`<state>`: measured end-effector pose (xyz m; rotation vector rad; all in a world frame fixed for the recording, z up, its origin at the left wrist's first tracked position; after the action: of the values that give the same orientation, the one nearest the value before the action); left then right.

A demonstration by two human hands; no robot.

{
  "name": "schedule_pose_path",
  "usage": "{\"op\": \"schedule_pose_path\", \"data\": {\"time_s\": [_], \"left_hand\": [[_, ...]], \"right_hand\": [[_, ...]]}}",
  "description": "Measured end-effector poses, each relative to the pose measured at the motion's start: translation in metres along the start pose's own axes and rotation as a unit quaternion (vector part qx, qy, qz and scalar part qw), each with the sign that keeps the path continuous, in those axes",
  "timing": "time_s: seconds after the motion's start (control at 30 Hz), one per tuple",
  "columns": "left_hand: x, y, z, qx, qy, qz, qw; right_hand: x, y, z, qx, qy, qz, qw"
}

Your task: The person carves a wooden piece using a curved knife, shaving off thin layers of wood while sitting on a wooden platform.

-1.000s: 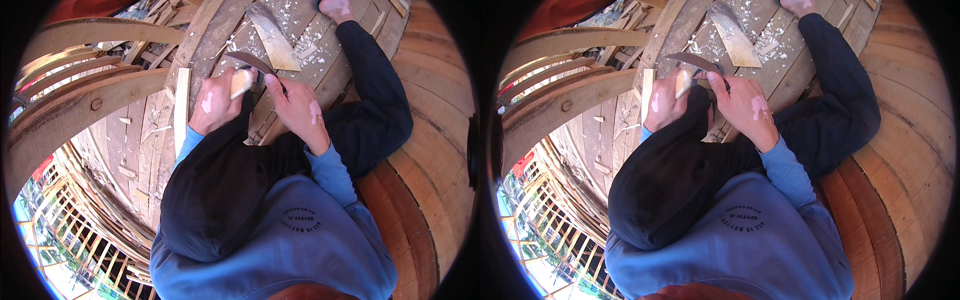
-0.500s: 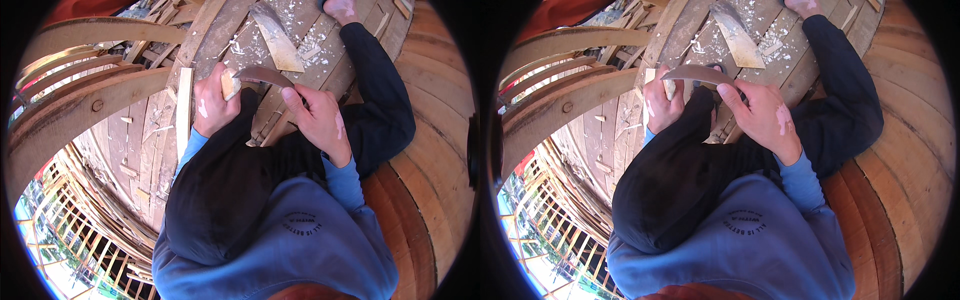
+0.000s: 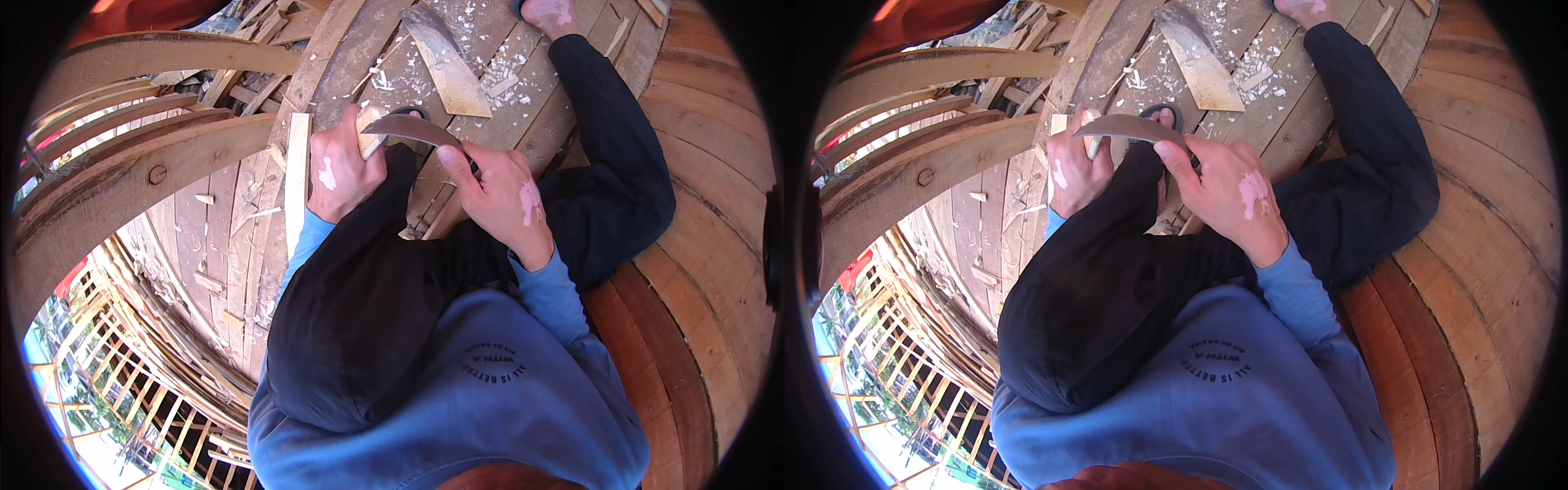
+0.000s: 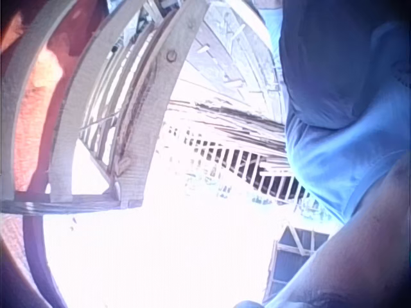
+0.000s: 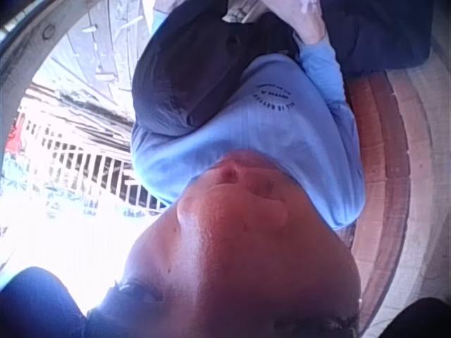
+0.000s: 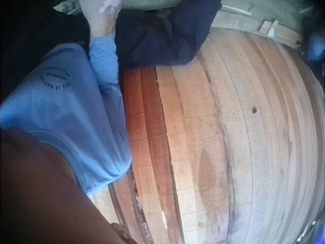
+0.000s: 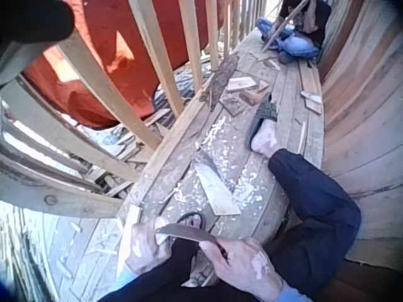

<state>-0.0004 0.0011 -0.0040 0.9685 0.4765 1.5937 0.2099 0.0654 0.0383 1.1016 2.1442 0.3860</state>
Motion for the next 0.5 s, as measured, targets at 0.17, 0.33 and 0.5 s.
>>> {"op": "schedule_pose_path", "data": {"time_s": [0.17, 0.33, 0.5], "left_hand": [[-0.001, -0.004, 0.008, 0.005, -0.032, -0.041, 0.999], [0.01, -0.001, 0.009, -0.019, 0.022, 0.035, 0.999], [0.005, -0.001, 0.005, 0.007, 0.043, 0.059, 0.997]], "right_hand": [[0.014, -0.01, -0.005, 0.008, 0.007, 0.042, 0.999], [0.024, 0.009, -0.007, 0.095, -0.036, 0.064, 0.993], [0.023, 0.004, 0.026, 0.141, -0.091, -0.003, 0.986]]}}
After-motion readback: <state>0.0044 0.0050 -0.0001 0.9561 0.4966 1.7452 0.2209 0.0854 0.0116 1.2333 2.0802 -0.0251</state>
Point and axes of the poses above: each hand's wrist, its own x-axis towards the middle knuckle, its own y-axis out of the back of the hand, z = x × y, the point moved 1 cm from there along x, towards the middle knuckle, and after that the axes turned 13 degrees about -y, right-handed, at the moved point
